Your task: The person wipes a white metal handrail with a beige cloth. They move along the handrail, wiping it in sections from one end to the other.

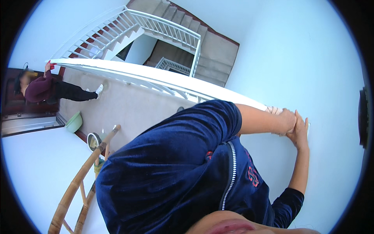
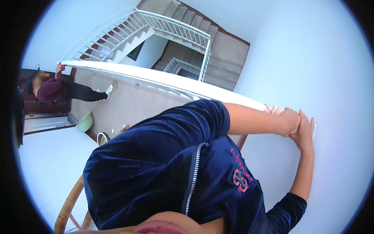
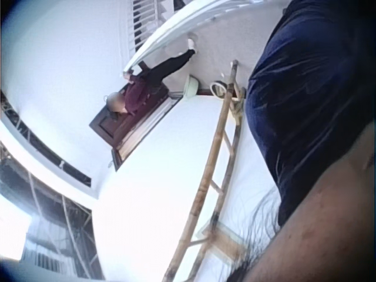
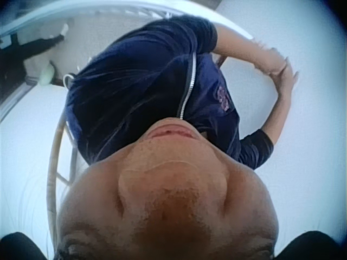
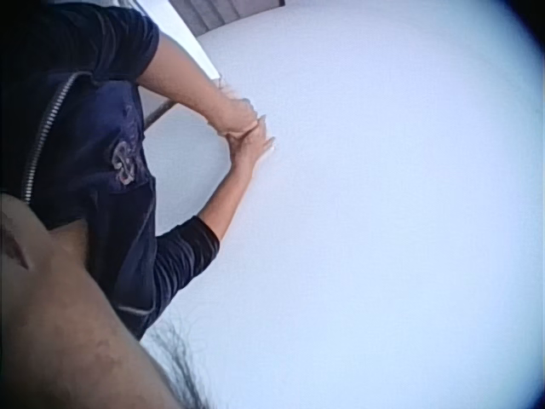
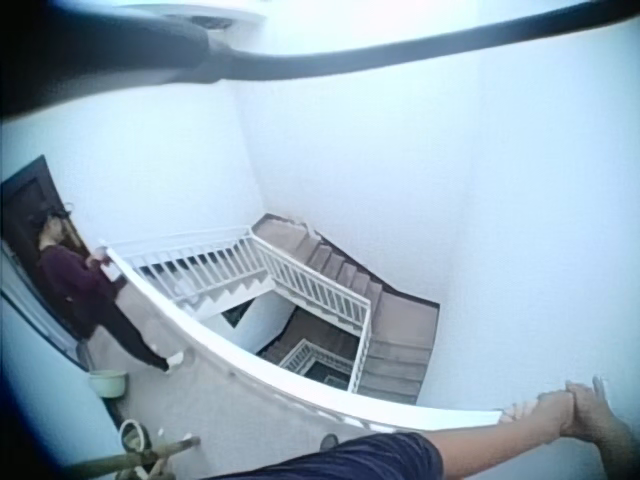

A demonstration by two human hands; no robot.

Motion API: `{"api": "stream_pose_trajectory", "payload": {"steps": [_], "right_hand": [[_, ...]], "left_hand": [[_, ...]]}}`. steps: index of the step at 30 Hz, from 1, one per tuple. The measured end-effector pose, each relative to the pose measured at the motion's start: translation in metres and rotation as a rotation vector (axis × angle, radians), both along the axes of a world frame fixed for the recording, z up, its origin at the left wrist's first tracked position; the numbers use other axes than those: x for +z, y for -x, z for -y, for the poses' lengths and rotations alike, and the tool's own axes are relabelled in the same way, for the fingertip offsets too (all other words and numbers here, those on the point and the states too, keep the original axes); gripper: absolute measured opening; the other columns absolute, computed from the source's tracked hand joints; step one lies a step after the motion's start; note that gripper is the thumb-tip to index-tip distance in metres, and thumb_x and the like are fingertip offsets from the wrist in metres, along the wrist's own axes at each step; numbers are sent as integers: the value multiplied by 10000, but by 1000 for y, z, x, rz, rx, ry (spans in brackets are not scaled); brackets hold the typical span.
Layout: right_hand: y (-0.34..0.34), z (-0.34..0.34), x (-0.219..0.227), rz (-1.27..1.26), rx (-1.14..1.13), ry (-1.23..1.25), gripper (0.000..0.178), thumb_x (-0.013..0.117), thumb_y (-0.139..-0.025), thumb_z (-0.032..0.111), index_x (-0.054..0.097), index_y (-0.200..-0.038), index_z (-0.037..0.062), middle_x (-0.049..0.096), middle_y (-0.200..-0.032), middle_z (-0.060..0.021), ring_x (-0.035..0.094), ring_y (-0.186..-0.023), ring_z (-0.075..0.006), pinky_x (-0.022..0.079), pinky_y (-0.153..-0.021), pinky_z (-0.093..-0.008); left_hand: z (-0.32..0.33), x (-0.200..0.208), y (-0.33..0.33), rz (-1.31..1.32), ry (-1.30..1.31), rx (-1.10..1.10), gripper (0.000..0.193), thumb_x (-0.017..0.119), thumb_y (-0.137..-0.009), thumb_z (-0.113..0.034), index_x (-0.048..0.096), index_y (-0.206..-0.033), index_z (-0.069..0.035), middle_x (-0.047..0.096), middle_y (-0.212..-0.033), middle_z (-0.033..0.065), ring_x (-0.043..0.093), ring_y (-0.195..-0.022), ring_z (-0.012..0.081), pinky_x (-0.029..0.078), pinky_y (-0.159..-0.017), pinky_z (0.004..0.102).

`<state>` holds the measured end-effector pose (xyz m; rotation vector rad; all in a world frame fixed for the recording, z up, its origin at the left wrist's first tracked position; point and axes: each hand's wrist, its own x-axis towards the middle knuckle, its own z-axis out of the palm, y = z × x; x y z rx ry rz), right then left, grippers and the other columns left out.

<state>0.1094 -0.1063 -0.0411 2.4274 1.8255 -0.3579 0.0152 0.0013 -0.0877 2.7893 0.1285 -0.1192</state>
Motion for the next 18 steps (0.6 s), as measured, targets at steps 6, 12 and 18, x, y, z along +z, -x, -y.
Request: {"api": "stream_pose_trajectory", "payload": {"steps": [6,12,18], "right_hand": [[30,-18,-17,-81,178,-214,1047,953,-562,305,451,-1444,48,630,-1240,-87,565,-1193,-293,202,-1236,-553],[93,-57,-13,-112,278,-191,847,940,-552,332,572,-1269,72,655,-1150,-92,598,-1119,-306,270,-1193,-547],[161,-105,-15,-207,322,-157,721,926,-558,331,597,-1144,69,677,-1021,-98,640,-1029,-316,365,-1114,-534]], "left_hand": [[-17,-4,42,-8,-22,39,602,881,-671,-353,664,-1144,-49,706,-1059,91,700,-987,242,552,-807,378],[-52,-2,121,36,150,163,630,893,-628,-349,660,-1129,-45,710,-1048,114,703,-974,268,534,-859,384],[-81,-3,204,68,4,272,651,881,-612,-353,628,-1119,-32,685,-1022,120,669,-964,271,485,-824,397]]}}
